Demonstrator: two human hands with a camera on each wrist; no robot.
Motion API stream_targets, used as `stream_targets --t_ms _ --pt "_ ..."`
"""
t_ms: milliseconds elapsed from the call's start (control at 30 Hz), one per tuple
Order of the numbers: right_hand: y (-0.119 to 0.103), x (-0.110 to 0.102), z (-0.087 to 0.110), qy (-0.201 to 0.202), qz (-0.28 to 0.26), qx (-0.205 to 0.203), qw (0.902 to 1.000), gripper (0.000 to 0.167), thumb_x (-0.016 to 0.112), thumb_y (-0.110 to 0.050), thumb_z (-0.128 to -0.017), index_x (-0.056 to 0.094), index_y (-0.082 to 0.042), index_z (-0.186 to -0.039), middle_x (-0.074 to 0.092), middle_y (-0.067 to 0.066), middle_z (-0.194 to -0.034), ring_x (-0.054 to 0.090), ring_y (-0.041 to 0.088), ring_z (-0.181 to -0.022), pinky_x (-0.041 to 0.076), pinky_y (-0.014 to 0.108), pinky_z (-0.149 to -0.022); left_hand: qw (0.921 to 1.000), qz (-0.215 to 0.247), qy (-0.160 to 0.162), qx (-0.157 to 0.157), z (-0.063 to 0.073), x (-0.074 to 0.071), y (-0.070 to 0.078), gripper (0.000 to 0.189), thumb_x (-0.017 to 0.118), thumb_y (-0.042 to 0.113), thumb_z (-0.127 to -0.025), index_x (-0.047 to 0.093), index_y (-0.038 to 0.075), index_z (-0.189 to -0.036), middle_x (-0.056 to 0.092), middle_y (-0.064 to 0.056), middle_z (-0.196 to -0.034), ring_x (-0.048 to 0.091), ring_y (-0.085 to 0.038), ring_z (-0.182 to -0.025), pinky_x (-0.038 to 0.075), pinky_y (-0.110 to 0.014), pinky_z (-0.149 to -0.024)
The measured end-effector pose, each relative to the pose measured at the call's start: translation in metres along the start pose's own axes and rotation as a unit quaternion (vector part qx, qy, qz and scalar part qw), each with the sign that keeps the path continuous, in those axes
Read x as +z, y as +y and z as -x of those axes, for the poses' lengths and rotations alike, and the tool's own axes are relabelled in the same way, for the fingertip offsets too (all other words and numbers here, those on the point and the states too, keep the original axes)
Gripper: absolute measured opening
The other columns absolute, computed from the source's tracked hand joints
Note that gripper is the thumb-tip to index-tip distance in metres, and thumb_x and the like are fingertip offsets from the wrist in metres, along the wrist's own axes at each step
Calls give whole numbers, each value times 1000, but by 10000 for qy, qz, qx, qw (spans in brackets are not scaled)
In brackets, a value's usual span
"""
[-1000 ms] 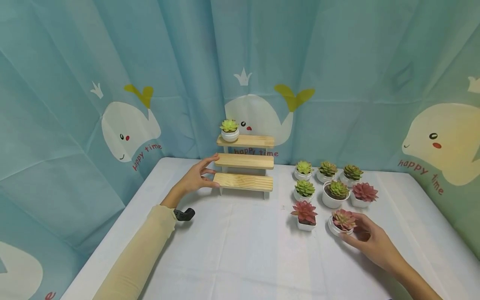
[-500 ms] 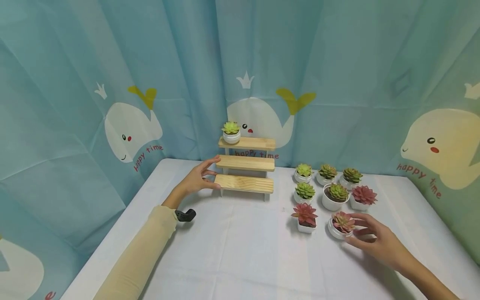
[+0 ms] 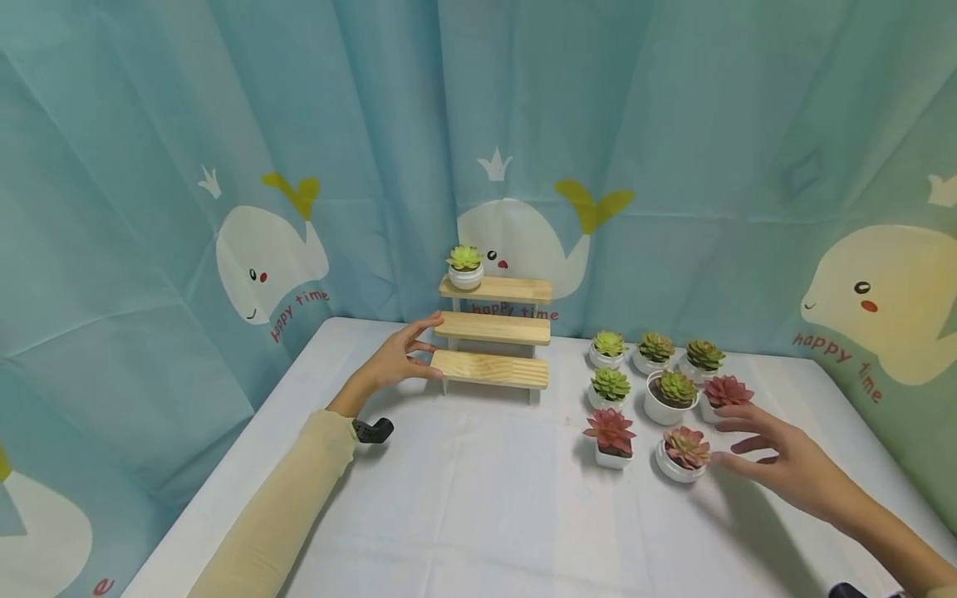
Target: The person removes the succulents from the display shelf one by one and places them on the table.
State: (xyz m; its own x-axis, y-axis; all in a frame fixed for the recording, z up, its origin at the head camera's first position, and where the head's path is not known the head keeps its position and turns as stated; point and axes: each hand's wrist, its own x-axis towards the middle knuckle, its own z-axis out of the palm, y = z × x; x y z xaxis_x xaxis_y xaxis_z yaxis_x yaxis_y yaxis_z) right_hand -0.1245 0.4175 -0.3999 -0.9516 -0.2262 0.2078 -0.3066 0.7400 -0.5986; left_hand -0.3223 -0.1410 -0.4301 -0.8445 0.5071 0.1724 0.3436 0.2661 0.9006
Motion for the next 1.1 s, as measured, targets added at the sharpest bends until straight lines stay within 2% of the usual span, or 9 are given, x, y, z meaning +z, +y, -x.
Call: stream_targets --t_ms 100,233,433,633,800,1100 --pt "-7 -9 -6 55 198 31 9998 48 82 -11 -89 59 -1 -130 52 -39 -116 65 -5 -87 56 21 -65 10000 -35 12 13 0 0 0 94 88 4 -81 39 20 -159 21 10 -170 57 -34 -127 57 -44 -95" --pt "-16 -24 -16 91 354 -21 9993 52 81 -11 -90 56 0 -133 58 -32 -112 63 -7 -87 55 21 -65 10000 -76 57 -24 -1 0 0 93 88 5 -81 40 21 -159 22 12 -169 58 -33 -127 57 -43 -95" --pt "-36 -50 -34 350 638 -60 9973 57 81 -11 -91 53 -3 -140 51 -38 -112 58 -14 -88 52 15 -64 9999 -143 45 -52 0 0 1 94 88 6 -81 39 22 -159 21 12 -169 57 -33 -127 57 -44 -94" --pt "-65 -75 -57 709 561 -395 9951 61 78 -4 -91 51 -7 -145 50 -40 -116 52 -18 -91 46 9 -63 9998 -141 73 -96 1 1 2 95 89 5 -80 39 22 -159 21 13 -169 57 -33 -127 57 -43 -94" --pt "-89 -94 -76 946 423 -489 9934 64 76 0 -92 50 -15 -148 53 -36 -118 53 -16 -93 45 7 -66 9998 -125 79 -140 2 1 3 95 88 4 -80 39 22 -159 21 13 -169 58 -32 -128 57 -43 -94" --pt "-126 -112 -116 875 581 -713 9919 66 78 -8 -92 49 -17 -150 54 -33 -118 54 -15 -94 41 1 -72 9998 -115 80 -147 2 1 3 94 89 5 -80 40 22 -159 22 14 -169 58 -32 -127 57 -43 -94"
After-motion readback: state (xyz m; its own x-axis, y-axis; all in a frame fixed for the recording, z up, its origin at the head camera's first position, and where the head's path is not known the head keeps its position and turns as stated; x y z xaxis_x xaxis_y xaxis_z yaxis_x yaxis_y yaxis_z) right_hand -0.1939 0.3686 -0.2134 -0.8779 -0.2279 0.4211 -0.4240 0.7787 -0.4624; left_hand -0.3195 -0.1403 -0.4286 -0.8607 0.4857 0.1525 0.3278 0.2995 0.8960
